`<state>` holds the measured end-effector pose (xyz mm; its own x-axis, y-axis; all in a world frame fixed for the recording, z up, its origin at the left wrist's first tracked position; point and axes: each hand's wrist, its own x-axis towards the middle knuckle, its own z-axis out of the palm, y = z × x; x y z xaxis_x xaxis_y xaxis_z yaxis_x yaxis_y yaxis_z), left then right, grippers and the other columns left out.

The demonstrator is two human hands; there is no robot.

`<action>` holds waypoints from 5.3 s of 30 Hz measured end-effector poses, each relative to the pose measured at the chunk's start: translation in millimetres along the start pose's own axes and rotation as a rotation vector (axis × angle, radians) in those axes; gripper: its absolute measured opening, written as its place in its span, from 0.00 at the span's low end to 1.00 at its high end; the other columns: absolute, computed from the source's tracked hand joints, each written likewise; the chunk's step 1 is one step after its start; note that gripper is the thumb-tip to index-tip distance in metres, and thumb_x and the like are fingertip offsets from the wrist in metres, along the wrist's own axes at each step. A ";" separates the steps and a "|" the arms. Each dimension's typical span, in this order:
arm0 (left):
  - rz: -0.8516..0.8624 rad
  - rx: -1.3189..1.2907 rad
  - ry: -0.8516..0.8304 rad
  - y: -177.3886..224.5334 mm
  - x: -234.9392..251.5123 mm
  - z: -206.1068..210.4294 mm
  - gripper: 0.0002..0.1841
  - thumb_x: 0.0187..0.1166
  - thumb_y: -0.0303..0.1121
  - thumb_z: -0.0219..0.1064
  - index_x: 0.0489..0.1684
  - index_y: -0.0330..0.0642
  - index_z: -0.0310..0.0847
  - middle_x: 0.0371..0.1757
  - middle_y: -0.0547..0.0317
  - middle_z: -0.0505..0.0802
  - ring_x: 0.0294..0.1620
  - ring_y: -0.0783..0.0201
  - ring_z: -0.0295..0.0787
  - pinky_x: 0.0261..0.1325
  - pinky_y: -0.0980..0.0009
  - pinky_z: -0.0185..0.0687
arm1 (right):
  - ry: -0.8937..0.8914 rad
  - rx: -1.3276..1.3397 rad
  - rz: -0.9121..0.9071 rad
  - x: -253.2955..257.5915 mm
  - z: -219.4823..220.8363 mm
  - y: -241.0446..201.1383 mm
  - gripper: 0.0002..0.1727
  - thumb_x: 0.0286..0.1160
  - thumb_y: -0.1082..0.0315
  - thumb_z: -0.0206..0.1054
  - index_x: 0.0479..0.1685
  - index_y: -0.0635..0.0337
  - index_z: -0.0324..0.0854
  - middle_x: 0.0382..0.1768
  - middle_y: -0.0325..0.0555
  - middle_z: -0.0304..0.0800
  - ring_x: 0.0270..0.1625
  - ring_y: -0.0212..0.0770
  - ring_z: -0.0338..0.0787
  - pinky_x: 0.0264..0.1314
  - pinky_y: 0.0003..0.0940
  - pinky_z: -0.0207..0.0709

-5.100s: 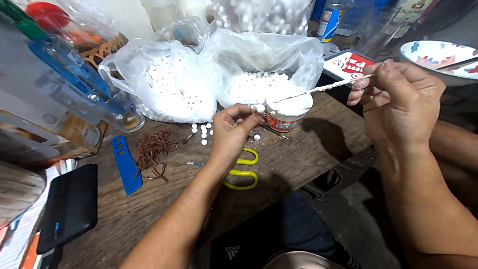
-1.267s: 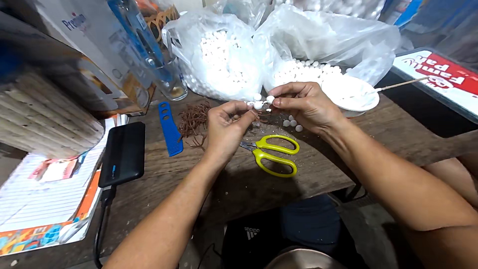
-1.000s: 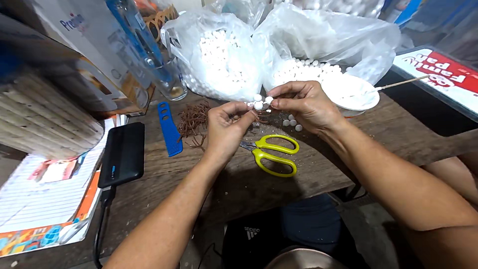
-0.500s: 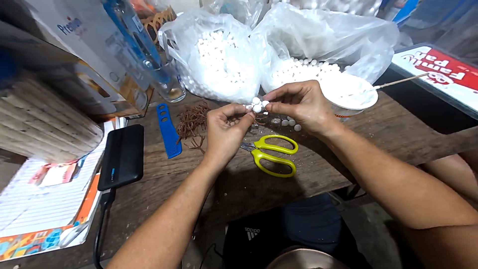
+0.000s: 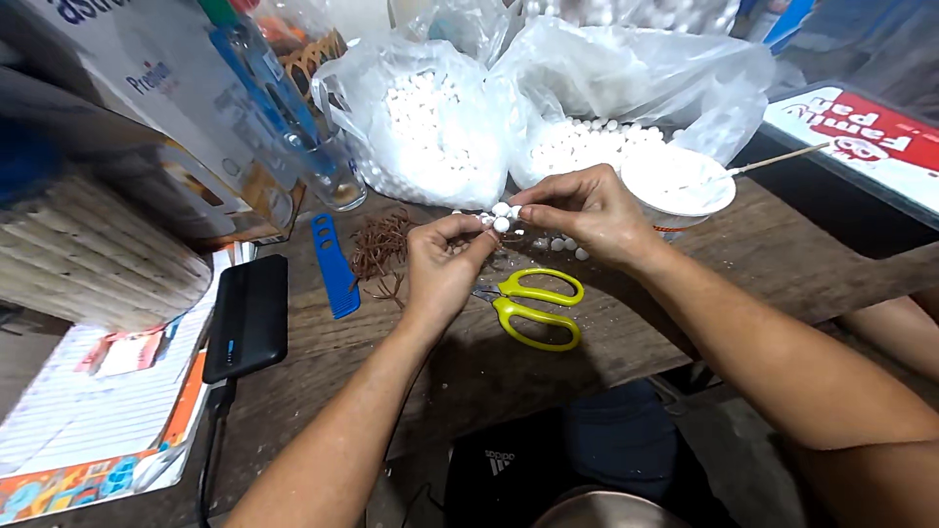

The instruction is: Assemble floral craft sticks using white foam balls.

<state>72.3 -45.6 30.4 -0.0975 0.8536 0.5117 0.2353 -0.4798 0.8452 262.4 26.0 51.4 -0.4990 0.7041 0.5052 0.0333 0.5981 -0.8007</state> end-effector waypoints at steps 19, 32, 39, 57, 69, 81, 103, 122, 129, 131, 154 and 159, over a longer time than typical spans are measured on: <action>-0.064 -0.070 -0.032 0.0 -2.0 2.2 0.07 0.74 0.17 0.70 0.31 0.40 0.88 0.31 0.69 0.91 0.30 0.79 0.87 0.38 0.81 0.86 | -0.062 0.056 0.044 1.8 1.2 1.4 0.06 0.77 0.77 0.66 0.42 0.66 0.90 0.35 0.34 0.93 0.35 0.18 0.88 0.42 0.16 0.85; -0.187 -0.248 -0.005 4.6 -0.5 0.6 0.11 0.76 0.15 0.65 0.32 0.43 0.88 0.32 0.67 0.93 0.31 0.74 0.90 0.42 0.76 0.90 | -0.026 0.089 0.002 1.0 -0.1 -2.2 0.08 0.69 0.80 0.71 0.46 0.66 0.88 0.37 0.34 0.92 0.37 0.20 0.89 0.43 0.16 0.85; -0.245 -0.272 -0.017 6.6 -1.3 0.7 0.12 0.76 0.14 0.64 0.32 0.42 0.89 0.34 0.66 0.95 0.33 0.73 0.92 0.45 0.76 0.91 | -0.024 0.110 -0.009 1.3 -1.1 0.4 0.07 0.68 0.81 0.72 0.42 0.66 0.90 0.37 0.35 0.94 0.37 0.19 0.90 0.46 0.16 0.86; -0.246 -0.310 -0.010 5.8 -2.9 2.6 0.13 0.75 0.13 0.65 0.29 0.42 0.89 0.33 0.65 0.96 0.33 0.72 0.94 0.46 0.74 0.92 | -0.016 0.157 -0.015 -0.3 2.0 4.5 0.07 0.68 0.82 0.70 0.41 0.67 0.90 0.35 0.35 0.94 0.34 0.20 0.90 0.43 0.18 0.87; -0.429 -0.463 0.116 8.7 8.6 0.9 0.13 0.82 0.15 0.59 0.33 0.40 0.87 0.33 0.61 0.96 0.34 0.71 0.94 0.44 0.76 0.91 | -0.084 -0.498 0.038 0.0 -27.8 -7.2 0.08 0.79 0.72 0.68 0.45 0.64 0.92 0.38 0.46 0.94 0.37 0.28 0.90 0.47 0.27 0.84; -0.461 -0.467 0.150 8.7 8.7 3.4 0.11 0.81 0.15 0.60 0.33 0.39 0.85 0.33 0.60 0.96 0.34 0.71 0.94 0.43 0.77 0.90 | -0.200 -0.560 0.025 -5.4 -20.6 -6.2 0.09 0.72 0.76 0.71 0.48 0.65 0.92 0.37 0.51 0.90 0.36 0.40 0.90 0.42 0.38 0.85; -0.266 -0.312 0.160 5.9 -0.8 5.2 0.10 0.78 0.18 0.66 0.31 0.44 0.87 0.32 0.67 0.95 0.33 0.74 0.92 0.44 0.77 0.90 | 0.005 0.556 0.300 -1.6 -2.6 -3.9 0.17 0.67 0.88 0.60 0.47 0.63 0.89 0.37 0.38 0.95 0.40 0.30 0.94 0.49 0.26 0.90; -0.260 -0.315 0.172 5.5 0.2 4.4 0.11 0.78 0.18 0.65 0.31 0.45 0.88 0.31 0.68 0.95 0.32 0.74 0.92 0.43 0.77 0.90 | 0.034 0.614 0.397 -0.2 -4.1 -10.5 0.15 0.78 0.85 0.54 0.46 0.64 0.87 0.35 0.40 0.95 0.36 0.31 0.95 0.45 0.24 0.91; -0.268 -0.315 0.176 6.5 0.1 4.8 0.11 0.79 0.18 0.65 0.31 0.44 0.88 0.31 0.67 0.95 0.32 0.74 0.92 0.44 0.77 0.90 | -0.009 0.618 0.472 0.8 -6.1 -5.1 0.15 0.87 0.77 0.52 0.50 0.63 0.87 0.33 0.36 0.91 0.31 0.27 0.89 0.38 0.21 0.87; -0.266 -0.314 0.179 6.8 0.2 5.0 0.11 0.79 0.18 0.65 0.31 0.45 0.88 0.31 0.67 0.95 0.32 0.75 0.92 0.43 0.78 0.89 | -0.020 0.633 0.476 0.8 -6.8 -4.1 0.15 0.87 0.78 0.52 0.46 0.62 0.87 0.33 0.37 0.91 0.31 0.27 0.90 0.39 0.21 0.88; -0.250 -0.320 0.182 6.3 0.3 6.6 0.11 0.78 0.17 0.66 0.30 0.44 0.88 0.30 0.67 0.95 0.32 0.74 0.92 0.43 0.77 0.90 | 0.004 0.661 0.408 0.0 -6.9 -0.9 0.16 0.75 0.84 0.55 0.43 0.62 0.89 0.40 0.42 0.94 0.40 0.32 0.93 0.49 0.26 0.89; -0.245 -0.322 0.175 4.7 0.4 6.3 0.11 0.78 0.17 0.65 0.31 0.44 0.89 0.31 0.67 0.95 0.32 0.74 0.92 0.44 0.76 0.90 | 0.000 0.633 0.366 -0.6 -6.4 -0.1 0.18 0.72 0.86 0.56 0.47 0.61 0.90 0.38 0.38 0.95 0.41 0.31 0.93 0.49 0.25 0.89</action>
<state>79.4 -46.3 33.6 -0.2821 0.9159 0.2855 -0.1254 -0.3303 0.9355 268.2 27.9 53.2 -0.5522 0.8163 0.1694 -0.3087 -0.0114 -0.9511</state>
